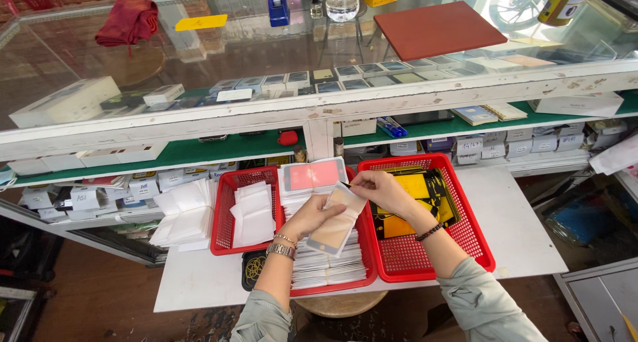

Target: The person sits at a shop counter and sorts tempered glass screen protectors. They pick up protectors with orange and yellow backing films one at a time, place them into white paper sleeves, and stack the sleeved protectors into red plastic baskets, working through the pile.

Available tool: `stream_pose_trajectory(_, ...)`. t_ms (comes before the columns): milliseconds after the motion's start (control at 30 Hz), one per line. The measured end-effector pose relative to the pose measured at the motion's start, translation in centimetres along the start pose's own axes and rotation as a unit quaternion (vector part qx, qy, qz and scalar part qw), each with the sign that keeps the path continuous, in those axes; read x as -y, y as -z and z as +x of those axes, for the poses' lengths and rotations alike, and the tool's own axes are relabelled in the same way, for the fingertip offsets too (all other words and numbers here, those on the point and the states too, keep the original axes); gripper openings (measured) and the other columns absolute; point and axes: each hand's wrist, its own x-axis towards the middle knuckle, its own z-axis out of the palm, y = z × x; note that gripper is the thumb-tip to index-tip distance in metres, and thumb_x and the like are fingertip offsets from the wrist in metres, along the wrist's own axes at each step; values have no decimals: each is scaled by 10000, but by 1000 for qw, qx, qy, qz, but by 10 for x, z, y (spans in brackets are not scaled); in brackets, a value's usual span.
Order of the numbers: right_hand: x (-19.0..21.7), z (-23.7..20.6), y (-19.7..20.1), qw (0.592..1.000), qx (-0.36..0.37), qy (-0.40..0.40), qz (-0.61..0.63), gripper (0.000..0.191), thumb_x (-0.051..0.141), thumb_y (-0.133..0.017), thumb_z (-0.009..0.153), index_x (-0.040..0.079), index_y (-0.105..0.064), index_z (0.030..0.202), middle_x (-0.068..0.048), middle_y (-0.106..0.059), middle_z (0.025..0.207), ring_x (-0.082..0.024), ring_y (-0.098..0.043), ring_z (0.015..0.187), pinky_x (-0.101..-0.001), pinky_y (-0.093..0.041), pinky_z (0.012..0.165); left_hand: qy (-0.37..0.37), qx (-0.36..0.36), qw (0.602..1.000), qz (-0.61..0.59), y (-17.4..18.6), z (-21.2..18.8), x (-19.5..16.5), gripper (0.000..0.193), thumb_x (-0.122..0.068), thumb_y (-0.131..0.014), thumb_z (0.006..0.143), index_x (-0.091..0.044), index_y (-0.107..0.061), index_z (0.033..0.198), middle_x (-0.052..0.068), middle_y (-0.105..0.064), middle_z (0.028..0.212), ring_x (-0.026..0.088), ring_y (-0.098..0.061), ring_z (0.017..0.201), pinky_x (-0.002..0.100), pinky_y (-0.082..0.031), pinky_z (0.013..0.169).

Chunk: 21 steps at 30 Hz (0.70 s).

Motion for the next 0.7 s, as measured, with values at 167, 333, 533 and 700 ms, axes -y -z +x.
stream_pose_trajectory(167,-2,7,29,999,-43,-5,-4,186,185,-699,923,31,-736,1019,-11,-743,898,-99,-670,853,-275,-549,779,28,15,999,-15,-6,-7,-8,401,-358,-722,917,-6,-732,1112,73,-786,975,112,-743,806,272,-597,702)
stream_pose_trajectory(333,-30,11,77,920,-294,-144,213,244,238,-604,1018,52,-630,1173,-42,-670,1052,-152,-670,930,-336,-599,737,48,-14,999,-20,4,-5,6,425,-363,-712,901,-22,-717,1155,81,-787,992,138,-751,798,290,-609,693)
stream_pose_trajectory(533,-76,-24,68,868,-416,-185,197,340,243,-602,1033,39,-534,1297,-129,-626,1234,-225,-665,1020,-364,-627,742,59,-170,958,-225,14,9,34,475,-356,-702,914,31,-688,1189,138,-762,1087,184,-752,884,331,-627,728)
stream_pose_trajectory(700,-85,-40,40,851,-384,-118,-337,725,302,-817,790,83,-519,1414,-245,-425,1464,-432,-397,1315,-564,-409,1074,56,-183,918,-346,4,14,43,475,-322,-744,896,35,-687,1204,144,-745,1143,200,-736,956,348,-626,793)
